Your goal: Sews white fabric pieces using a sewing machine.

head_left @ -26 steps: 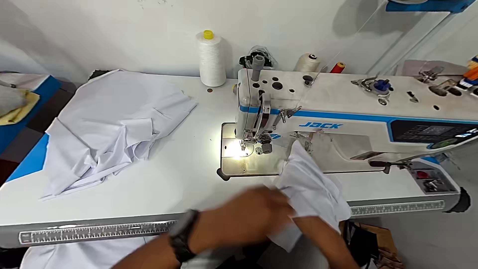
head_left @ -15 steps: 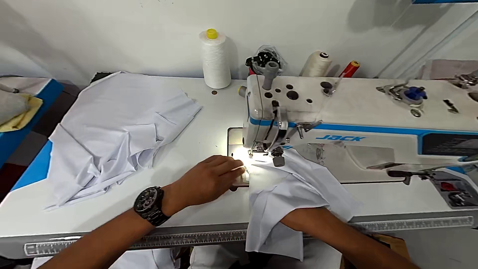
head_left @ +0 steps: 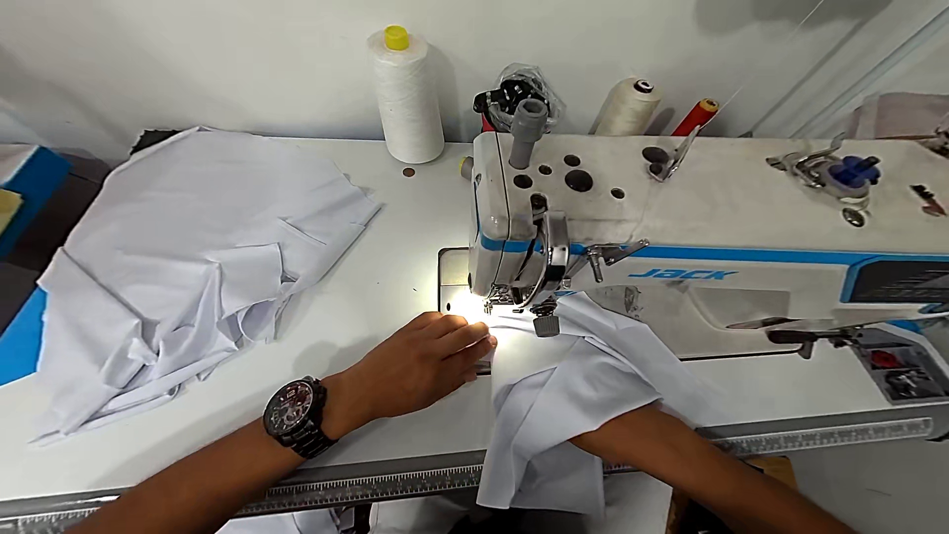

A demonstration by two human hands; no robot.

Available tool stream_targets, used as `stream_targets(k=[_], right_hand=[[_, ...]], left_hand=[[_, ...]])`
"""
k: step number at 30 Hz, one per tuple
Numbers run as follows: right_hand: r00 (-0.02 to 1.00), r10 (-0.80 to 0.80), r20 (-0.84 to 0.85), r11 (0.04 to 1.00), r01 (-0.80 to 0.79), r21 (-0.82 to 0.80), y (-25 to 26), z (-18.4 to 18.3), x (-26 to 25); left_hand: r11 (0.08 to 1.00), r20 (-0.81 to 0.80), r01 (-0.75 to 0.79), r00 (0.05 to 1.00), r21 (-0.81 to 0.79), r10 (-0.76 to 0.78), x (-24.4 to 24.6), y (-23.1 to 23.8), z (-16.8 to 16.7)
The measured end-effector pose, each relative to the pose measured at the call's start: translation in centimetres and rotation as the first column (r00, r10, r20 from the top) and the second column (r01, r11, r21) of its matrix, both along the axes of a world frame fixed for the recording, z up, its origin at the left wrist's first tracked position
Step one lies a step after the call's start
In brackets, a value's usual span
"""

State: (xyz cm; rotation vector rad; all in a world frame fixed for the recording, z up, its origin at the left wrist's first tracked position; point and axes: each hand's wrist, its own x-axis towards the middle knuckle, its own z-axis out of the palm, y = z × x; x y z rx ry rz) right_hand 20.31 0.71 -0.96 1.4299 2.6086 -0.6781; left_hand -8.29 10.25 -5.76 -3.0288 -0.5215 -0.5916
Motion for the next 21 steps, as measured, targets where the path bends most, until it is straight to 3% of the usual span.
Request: stream_targets(k=[3, 11, 15, 21], right_hand=[[0.999, 0.014, -0.03, 0.999, -0.013, 0.032, 0.4, -0.7, 0.3], [0.995, -0.035, 0.09, 0.983, 0.05, -0.175, 3.2, 1.6, -0.4], [0.987, -0.019, 0.156, 0.982, 0.048, -0.181, 4.0, 1.7, -0.5], [0.991, -0.053, 0.121, 0.981, 0.074, -0.177, 4.2, 0.9, -0.1]], left_hand=[[1.0, -0.064, -0.015, 0.998, 0.014, 0.016, 0.4, 0.4, 0.2], [0.999, 0.051, -0.033, 0.998, -0.007, 0.033, 0.3, 2.0, -0.2], [0.998, 0.066, -0.058, 0.996, -0.027, 0.06, 0.4, 2.0, -0.2], [0.994, 0.053, -0.11, 0.992, -0.011, 0.111, 0.7, 1.6, 0.0]])
